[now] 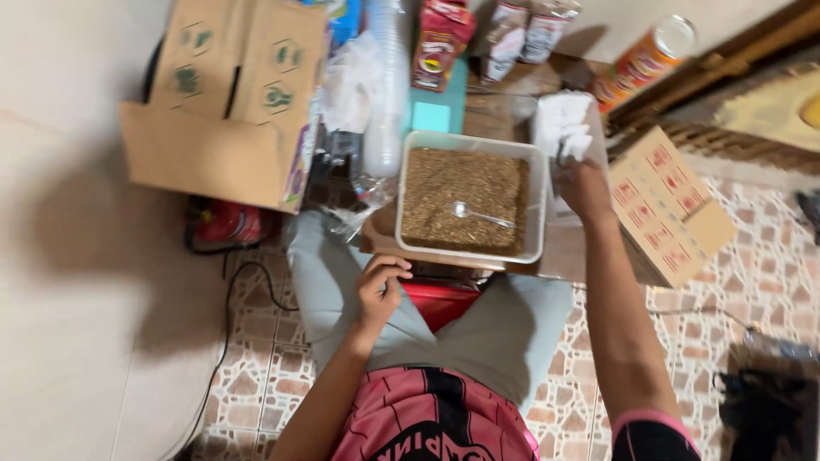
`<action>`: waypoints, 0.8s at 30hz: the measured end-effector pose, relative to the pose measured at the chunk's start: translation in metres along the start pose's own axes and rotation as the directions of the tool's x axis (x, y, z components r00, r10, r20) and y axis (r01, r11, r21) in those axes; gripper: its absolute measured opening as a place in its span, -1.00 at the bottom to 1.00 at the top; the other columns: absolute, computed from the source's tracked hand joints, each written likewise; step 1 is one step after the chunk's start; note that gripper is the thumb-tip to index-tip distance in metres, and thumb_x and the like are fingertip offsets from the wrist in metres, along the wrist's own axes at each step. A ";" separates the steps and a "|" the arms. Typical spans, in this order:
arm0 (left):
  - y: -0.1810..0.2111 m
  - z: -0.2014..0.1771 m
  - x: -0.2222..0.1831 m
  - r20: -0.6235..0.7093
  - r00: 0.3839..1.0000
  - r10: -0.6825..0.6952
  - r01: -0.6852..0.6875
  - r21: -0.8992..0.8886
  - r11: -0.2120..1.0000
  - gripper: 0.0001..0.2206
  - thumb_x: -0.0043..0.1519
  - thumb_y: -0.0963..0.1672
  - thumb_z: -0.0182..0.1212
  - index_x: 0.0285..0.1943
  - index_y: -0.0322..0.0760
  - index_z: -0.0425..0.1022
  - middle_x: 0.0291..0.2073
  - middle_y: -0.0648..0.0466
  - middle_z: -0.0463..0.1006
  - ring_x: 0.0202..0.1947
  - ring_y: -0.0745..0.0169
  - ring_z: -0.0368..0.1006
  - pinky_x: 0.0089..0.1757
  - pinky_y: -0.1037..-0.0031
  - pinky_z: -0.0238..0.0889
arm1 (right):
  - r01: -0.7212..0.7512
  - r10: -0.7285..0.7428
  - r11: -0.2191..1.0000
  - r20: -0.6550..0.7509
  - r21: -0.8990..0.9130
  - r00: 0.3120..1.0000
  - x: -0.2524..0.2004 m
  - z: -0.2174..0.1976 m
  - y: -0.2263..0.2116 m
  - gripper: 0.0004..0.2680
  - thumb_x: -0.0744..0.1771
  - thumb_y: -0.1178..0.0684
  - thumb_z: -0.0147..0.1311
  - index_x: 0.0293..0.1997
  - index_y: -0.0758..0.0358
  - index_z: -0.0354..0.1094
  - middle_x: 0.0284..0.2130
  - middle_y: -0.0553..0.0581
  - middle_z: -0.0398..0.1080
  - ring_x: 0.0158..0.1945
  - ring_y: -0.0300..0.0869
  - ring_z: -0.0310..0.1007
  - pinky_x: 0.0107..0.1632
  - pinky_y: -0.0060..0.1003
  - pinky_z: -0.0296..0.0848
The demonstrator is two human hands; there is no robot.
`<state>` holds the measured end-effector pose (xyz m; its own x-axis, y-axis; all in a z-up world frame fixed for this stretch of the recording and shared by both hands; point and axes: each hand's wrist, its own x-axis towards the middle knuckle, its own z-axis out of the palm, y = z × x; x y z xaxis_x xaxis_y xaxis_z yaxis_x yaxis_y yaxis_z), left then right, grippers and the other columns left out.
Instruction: Filling small white packets with granular material using a small spoon from a large container.
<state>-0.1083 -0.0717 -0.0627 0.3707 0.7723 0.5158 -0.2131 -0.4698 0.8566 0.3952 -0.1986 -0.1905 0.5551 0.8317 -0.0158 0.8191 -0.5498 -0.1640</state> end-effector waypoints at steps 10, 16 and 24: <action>-0.055 -0.011 0.177 -0.080 0.997 0.016 0.029 0.531 0.847 -0.90 0.29 -0.30 0.06 -0.09 -0.43 0.46 -0.29 -0.26 0.51 -0.25 -0.42 0.49 -0.23 -0.03 0.37 | -0.160 0.148 0.987 -0.330 -0.008 0.932 -0.077 -0.096 -0.064 -0.77 0.31 -0.22 0.44 -0.33 0.05 0.52 -0.57 0.10 0.44 -0.40 0.12 0.54 -0.30 -0.06 0.51; -0.177 -0.012 0.251 -0.017 0.920 -0.392 0.225 0.841 0.492 -0.66 0.21 -0.31 0.12 0.20 -0.56 0.40 -0.17 -0.31 0.58 -0.18 -0.35 0.61 -0.22 -0.04 0.52 | 0.009 0.100 0.979 -0.522 0.203 0.847 -0.159 -0.113 -0.164 -0.70 0.40 -0.09 0.30 -0.49 0.18 0.36 -0.63 0.21 0.40 -0.40 0.17 0.51 -0.29 -0.16 0.38; -0.196 -0.016 0.265 0.003 0.835 -0.551 0.163 0.954 0.252 -0.86 0.28 -0.14 0.28 -0.26 -0.34 0.63 -0.33 -0.13 0.63 -0.30 -0.14 0.57 -0.45 0.17 0.47 | 0.120 0.251 0.600 -0.328 0.791 0.910 -0.239 -0.142 -0.274 -0.71 0.38 0.13 0.13 -0.64 0.14 0.29 -0.65 -0.02 0.39 -0.54 -0.34 0.35 -0.29 -0.43 0.38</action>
